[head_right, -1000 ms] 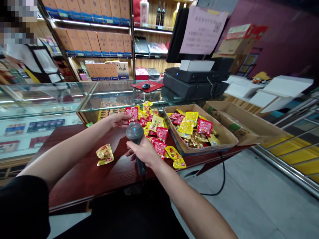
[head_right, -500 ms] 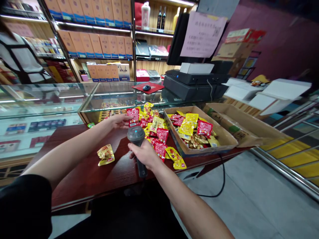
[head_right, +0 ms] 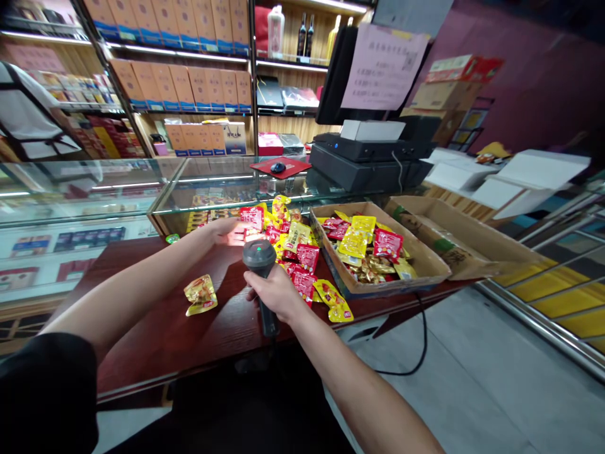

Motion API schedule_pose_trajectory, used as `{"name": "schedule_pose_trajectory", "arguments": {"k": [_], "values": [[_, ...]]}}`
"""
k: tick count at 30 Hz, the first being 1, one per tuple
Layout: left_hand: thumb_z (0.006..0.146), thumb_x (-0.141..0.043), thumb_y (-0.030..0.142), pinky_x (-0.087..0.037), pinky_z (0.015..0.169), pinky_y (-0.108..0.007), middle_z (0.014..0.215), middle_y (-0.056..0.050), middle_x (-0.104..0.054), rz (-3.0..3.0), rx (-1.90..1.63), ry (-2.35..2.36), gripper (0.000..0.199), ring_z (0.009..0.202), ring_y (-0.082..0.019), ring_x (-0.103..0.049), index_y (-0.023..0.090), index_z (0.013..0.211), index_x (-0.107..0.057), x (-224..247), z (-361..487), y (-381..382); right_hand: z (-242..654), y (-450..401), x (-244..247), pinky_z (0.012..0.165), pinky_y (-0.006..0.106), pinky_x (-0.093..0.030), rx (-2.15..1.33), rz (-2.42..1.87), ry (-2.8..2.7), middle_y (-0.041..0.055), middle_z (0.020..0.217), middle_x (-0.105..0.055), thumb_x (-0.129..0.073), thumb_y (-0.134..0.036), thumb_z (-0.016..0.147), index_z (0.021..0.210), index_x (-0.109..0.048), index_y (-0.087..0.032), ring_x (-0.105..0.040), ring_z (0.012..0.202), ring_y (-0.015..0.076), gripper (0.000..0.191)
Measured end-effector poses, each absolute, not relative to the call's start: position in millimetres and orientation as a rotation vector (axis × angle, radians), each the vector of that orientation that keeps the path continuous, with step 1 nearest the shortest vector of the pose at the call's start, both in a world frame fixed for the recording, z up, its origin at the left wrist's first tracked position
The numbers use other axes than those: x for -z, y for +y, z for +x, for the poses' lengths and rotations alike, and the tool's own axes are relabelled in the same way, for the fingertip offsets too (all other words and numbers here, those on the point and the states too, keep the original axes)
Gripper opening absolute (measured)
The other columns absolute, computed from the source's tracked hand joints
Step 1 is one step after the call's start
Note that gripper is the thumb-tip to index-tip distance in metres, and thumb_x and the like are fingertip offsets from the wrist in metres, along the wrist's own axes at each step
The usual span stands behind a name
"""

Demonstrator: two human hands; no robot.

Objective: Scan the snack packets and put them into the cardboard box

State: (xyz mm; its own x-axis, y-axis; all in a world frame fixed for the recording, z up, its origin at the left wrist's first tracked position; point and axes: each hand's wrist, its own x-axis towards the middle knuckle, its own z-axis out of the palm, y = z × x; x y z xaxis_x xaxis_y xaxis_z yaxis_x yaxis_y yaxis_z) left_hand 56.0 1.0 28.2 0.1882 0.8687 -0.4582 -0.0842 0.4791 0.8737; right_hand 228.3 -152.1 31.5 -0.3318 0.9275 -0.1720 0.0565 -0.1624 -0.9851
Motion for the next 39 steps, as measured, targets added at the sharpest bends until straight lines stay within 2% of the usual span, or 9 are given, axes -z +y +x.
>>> {"name": "schedule_pose_trajectory", "arguments": {"k": [4,7,9,13,17,24,30,34,39], "values": [[0.069,-0.073,0.015,-0.057,0.058,-0.030,0.074,-0.005,-0.069,0.803,-0.781,1.202,0.019,0.056,-0.015,-0.066,0.016,0.084,-0.061,-28,52,1,228,-151,-30,0.039,0.020,-0.039,-1.604,-1.165,-1.353,-0.0016,0.054,-0.055,-0.059,-0.030,0.072,0.070,-0.054,-0.016,-0.054,0.045,0.0107,0.015],[0.071,-0.073,0.017,-0.058,0.057,-0.031,0.072,-0.004,-0.069,0.825,-0.779,1.205,0.018,0.056,-0.015,-0.066,0.016,0.083,-0.059,-26,51,-1,233,-139,-31,0.050,0.021,-0.044,-1.508,-1.100,-1.277,0.0007,0.067,-0.062,-0.063,-0.025,0.066,0.077,-0.059,-0.015,-0.060,0.061,0.0126,0.015],[0.072,-0.072,0.019,-0.058,0.058,-0.031,0.077,-0.005,-0.070,0.853,-0.772,1.174,0.020,0.059,-0.016,-0.067,0.017,0.087,-0.060,-25,54,-3,239,-123,-34,0.056,0.020,-0.045,-1.383,-1.107,-1.211,-0.0010,0.068,-0.062,-0.065,-0.020,0.062,0.078,-0.061,-0.016,-0.058,0.065,0.0114,0.017],[0.071,-0.074,0.022,-0.058,0.062,-0.032,0.086,-0.008,-0.071,0.871,-0.750,1.084,0.027,0.066,-0.017,-0.068,0.017,0.094,-0.061,-28,70,-9,257,-88,-47,0.054,0.022,-0.044,-1.419,-1.228,-1.045,-0.0031,0.056,-0.057,-0.061,-0.013,0.058,0.070,-0.060,-0.016,-0.054,0.056,0.0104,0.012],[0.069,-0.076,0.024,-0.058,0.059,-0.029,0.086,-0.008,-0.071,0.886,-0.755,1.031,0.029,0.065,-0.016,-0.068,0.016,0.094,-0.061,-37,100,0,281,-60,-56,0.053,0.024,-0.047,-1.534,-1.207,-0.905,-0.0036,0.053,-0.055,-0.059,-0.008,0.056,0.070,-0.059,-0.016,-0.053,0.050,0.0104,0.017],[0.064,-0.079,0.028,-0.057,0.061,-0.030,0.080,-0.005,-0.069,0.959,-0.846,1.031,0.033,0.061,-0.013,-0.065,0.015,0.090,-0.064,-50,196,57,354,-18,-76,0.053,0.021,-0.048,-1.411,-1.220,-0.824,-0.0042,0.051,-0.054,-0.058,-0.006,0.054,0.065,-0.057,-0.015,-0.052,0.050,0.0088,0.015],[0.064,-0.078,0.035,-0.054,0.060,-0.026,0.070,-0.005,-0.067,1.229,-0.813,1.194,0.036,0.062,-0.013,-0.062,0.012,0.089,-0.067,-64,275,93,420,5,-91,0.039,0.021,-0.036,-1.305,-1.328,-0.768,-0.0056,0.040,-0.044,-0.057,-0.011,0.056,0.056,-0.050,-0.017,-0.039,0.039,0.0076,0.009],[0.064,-0.078,0.035,-0.054,0.061,-0.025,0.076,-0.007,-0.068,1.303,-0.788,1.238,0.037,0.070,-0.015,-0.063,0.012,0.092,-0.068,-60,284,103,434,9,-90,0.041,0.019,-0.034,-1.232,-1.287,-0.722,-0.0053,0.043,-0.047,-0.057,-0.008,0.055,0.058,-0.051,-0.016,-0.040,0.041,0.0067,0.010],[0.066,-0.077,0.028,-0.054,0.059,-0.024,0.076,-0.008,-0.067,1.207,-0.788,1.238,0.027,0.072,-0.017,-0.064,0.012,0.087,-0.070,-50,256,103,412,8,-86,0.044,0.019,-0.038,-1.489,-1.234,-0.713,-0.0047,0.048,-0.050,-0.058,-0.009,0.058,0.068,-0.060,-0.014,-0.044,0.045,0.0075,0.012]]}}
